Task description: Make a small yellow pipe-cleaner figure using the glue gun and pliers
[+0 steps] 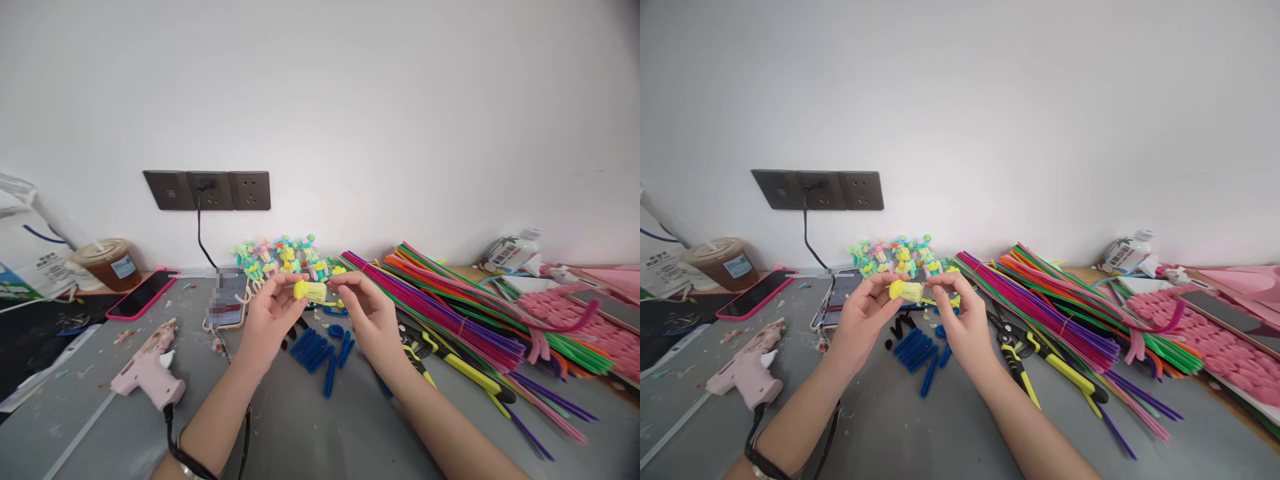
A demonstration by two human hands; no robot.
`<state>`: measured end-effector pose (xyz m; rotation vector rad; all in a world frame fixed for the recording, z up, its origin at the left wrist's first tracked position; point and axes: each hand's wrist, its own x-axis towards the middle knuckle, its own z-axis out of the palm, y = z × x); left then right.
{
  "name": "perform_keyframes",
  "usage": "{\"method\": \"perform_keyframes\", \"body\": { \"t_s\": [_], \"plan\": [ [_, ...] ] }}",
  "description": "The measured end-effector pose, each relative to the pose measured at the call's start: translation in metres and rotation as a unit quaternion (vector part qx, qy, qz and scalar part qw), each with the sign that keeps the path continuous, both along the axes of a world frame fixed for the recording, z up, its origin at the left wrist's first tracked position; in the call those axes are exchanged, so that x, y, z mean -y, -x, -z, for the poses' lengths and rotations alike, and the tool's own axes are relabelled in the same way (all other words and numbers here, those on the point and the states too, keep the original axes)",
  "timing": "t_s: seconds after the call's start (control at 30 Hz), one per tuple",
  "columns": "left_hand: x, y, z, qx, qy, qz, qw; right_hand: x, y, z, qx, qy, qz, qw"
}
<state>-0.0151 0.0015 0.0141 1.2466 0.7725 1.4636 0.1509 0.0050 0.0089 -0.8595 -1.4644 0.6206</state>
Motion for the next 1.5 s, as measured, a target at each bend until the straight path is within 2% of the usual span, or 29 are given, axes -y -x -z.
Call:
{"method": "perform_keyframes", "body": {
  "t_s": [0.3,0.47,0.57,0.7,0.83,1.1,1.33,1.5],
  "plan": [
    [-0.0027,0.0006,0.003,-0.028,-0.037,0.005,0.999,-0.0008,0.0,0.0001,0.027,-0.002,-0.008,1.0],
    [-0.0024,0.0009,0.0037,-0.082,-0.03,-0.031,0.996,-0.0006,0.0,-0.0003,0.039,0.016,0.01,0.999],
    [-0.0019,0.0002,0.0028,-0.041,0.005,-0.029,0.999,0.0002,-0.0001,0.0,0.02,0.021,0.007,1.0],
    [-0.0005,-0.0007,0.0005,0.03,0.052,-0.018,0.998,0.0027,0.0011,0.0,0.018,0.007,-0.037,0.999],
    [0.0001,-0.001,-0.0007,0.058,0.058,-0.002,0.997,0.0047,0.0033,-0.0004,0.04,0.022,-0.067,0.997],
    [0.0004,-0.0012,0.0006,0.041,0.052,0.02,0.998,0.0034,0.0038,0.0,0.045,0.023,-0.073,0.996],
    [0.0035,-0.0012,-0.0044,0.069,0.1,0.069,0.99,0.0036,0.0043,-0.0003,0.048,-0.006,-0.077,0.996],
    [0.0025,-0.0001,-0.0026,0.047,0.093,0.086,0.991,0.0032,0.0044,-0.0002,0.045,-0.006,-0.08,0.996]
  ]
}}
